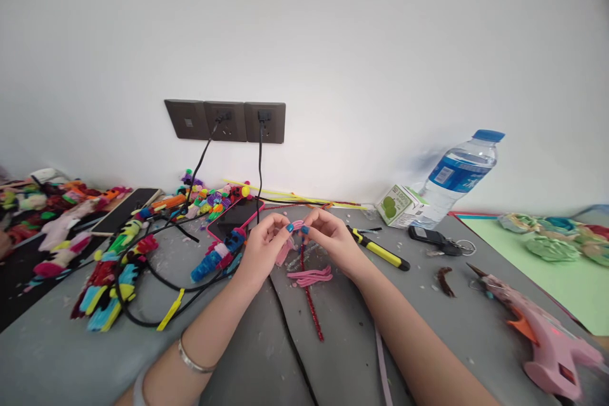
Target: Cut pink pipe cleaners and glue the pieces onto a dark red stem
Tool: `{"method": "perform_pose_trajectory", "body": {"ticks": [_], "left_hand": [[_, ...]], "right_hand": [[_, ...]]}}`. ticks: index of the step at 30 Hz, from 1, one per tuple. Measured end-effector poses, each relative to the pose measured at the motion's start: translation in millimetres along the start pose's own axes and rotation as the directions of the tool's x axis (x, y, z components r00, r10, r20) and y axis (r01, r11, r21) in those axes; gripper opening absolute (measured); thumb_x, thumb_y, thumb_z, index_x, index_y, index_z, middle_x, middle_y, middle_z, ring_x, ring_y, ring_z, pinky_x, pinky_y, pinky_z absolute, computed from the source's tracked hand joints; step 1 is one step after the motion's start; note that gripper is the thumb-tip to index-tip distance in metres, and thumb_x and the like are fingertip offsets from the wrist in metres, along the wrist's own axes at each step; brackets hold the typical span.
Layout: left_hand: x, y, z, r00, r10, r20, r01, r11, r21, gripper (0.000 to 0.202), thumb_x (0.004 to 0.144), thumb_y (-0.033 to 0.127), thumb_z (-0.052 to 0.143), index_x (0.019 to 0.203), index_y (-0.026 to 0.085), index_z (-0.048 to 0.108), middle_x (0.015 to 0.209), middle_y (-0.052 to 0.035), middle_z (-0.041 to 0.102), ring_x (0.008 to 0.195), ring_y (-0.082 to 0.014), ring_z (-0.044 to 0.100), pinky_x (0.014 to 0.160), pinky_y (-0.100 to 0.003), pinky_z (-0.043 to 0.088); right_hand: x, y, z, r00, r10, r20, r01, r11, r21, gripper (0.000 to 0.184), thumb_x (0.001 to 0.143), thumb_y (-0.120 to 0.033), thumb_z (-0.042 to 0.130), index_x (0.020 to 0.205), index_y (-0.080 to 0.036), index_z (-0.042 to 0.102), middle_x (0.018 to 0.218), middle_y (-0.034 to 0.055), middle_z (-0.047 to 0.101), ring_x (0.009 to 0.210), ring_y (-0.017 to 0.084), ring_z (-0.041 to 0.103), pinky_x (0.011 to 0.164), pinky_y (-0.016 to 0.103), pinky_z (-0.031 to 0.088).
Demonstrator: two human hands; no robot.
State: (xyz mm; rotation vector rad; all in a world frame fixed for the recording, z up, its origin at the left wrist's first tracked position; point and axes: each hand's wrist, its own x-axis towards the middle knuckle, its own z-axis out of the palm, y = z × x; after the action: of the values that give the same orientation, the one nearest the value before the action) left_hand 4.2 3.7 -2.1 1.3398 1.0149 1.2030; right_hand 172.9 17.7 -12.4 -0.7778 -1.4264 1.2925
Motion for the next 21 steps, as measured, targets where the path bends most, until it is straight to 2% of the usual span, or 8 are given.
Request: {"method": "perform_pose_trajectory", "body": {"ticks": [6, 11, 15, 18, 21], "left_hand": [[0, -2, -0.6, 0.999, 0.008, -0.037, -0.010, 0.998, -0.066, 0.021, 0.081, 0.038, 0.067, 0.082, 0.018, 0.060, 0.076, 0.0020, 0.055, 0.059, -0.0084, 0.045, 0.054, -0.021, 0.035], [3, -6, -3.9, 0.995, 0.075, -0.069, -0.075, 0.997, 0.001, 0.020, 0.080, 0.037, 0.068, 0.082, 0.017, 0.064, 0.079, -0.0014, 0.062, 0.068, -0.0123, 0.055, 0.062, -0.023, 0.042], [5, -9, -6.4, 0.992, 0.080, -0.102, -0.076, 0.996, 0.045, 0.023, 0.080, 0.038, 0.067, 0.084, 0.016, 0.066, 0.082, -0.0040, 0.066, 0.072, -0.0146, 0.058, 0.065, -0.024, 0.044], [6, -10, -6.9, 0.990, 0.080, -0.118, -0.074, 0.996, 0.056, 0.024, 0.079, 0.039, 0.068, 0.085, 0.016, 0.066, 0.082, -0.0041, 0.065, 0.070, -0.0146, 0.057, 0.063, -0.024, 0.042], [7, -11, -6.3, 0.988, 0.079, -0.130, -0.073, 0.996, 0.047, 0.025, 0.078, 0.039, 0.068, 0.085, 0.016, 0.065, 0.079, -0.0025, 0.063, 0.066, -0.0131, 0.055, 0.060, -0.023, 0.041]], "right_hand": [[0, 1, 1, 0.999, -0.005, 0.036, 0.004, 1.000, 0.019, 0.027, 0.079, -0.042, 0.076, 0.075, -0.020, 0.060, 0.077, -0.0002, 0.061, 0.066, 0.013, 0.057, 0.065, 0.028, 0.048], [0, 2, 0, 0.999, 0.009, 0.041, -0.010, 1.000, 0.004, 0.029, 0.080, -0.044, 0.075, 0.077, -0.020, 0.060, 0.073, -0.0011, 0.061, 0.064, 0.013, 0.056, 0.065, 0.028, 0.047], [-1, 1, 1, 0.999, 0.032, 0.041, -0.032, 0.999, 0.000, 0.033, 0.078, -0.048, 0.075, 0.082, -0.019, 0.060, 0.076, -0.0007, 0.061, 0.064, 0.012, 0.056, 0.065, 0.027, 0.047], [-2, 0, 1, 1.000, 0.018, 0.009, -0.017, 0.999, -0.030, 0.035, 0.080, -0.052, 0.073, 0.083, -0.020, 0.060, 0.073, 0.0000, 0.062, 0.063, 0.013, 0.055, 0.064, 0.028, 0.047], [-1, 0, -4, 0.997, -0.021, -0.076, 0.017, 0.998, -0.061, 0.037, 0.080, -0.055, 0.071, 0.079, -0.020, 0.060, 0.068, -0.0001, 0.062, 0.061, 0.013, 0.054, 0.063, 0.028, 0.047]]}}
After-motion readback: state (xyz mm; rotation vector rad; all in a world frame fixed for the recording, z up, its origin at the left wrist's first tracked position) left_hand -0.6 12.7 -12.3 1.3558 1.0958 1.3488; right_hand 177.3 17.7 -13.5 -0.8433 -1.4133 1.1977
